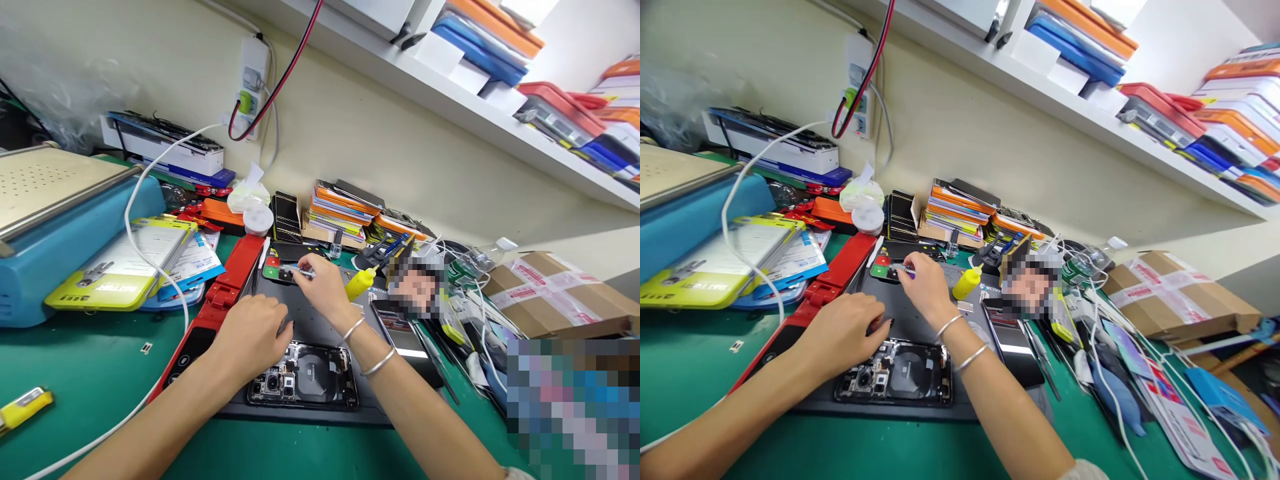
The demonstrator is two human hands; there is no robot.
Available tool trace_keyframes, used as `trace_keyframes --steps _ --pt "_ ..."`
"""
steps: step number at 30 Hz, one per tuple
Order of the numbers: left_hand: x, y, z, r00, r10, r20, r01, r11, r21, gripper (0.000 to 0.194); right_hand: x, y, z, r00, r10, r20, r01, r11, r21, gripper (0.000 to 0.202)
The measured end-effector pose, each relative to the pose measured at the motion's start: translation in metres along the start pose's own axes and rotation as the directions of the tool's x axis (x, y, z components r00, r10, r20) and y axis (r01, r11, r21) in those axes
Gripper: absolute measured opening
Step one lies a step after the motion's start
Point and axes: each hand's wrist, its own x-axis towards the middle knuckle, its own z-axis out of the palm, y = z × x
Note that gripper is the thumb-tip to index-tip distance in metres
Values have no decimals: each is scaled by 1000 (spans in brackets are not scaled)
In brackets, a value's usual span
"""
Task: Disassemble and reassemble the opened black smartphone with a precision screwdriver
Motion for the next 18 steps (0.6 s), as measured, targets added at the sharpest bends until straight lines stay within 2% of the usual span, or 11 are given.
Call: trace_keyframes --steps 7,12,15,18 --pt "1 -1 -2 1000 -8 24 8 1000 -17 24 12 2 6 1000 13 17 -13 1000 14 11" --pt "1 -1 -2 999 -12 38 13 999 -34 24 11 -1 0 998 47 -41 -43 996 75 11" --pt "1 -1 -2 999 -10 39 11 999 -40 24 13 -5 -2 997 35 -62 -27 992 122 15" --pt "2 -1 -1 999 -8 39 9 999 -42 25 15 -8 -2 999 -1 -50 9 987 163 8"
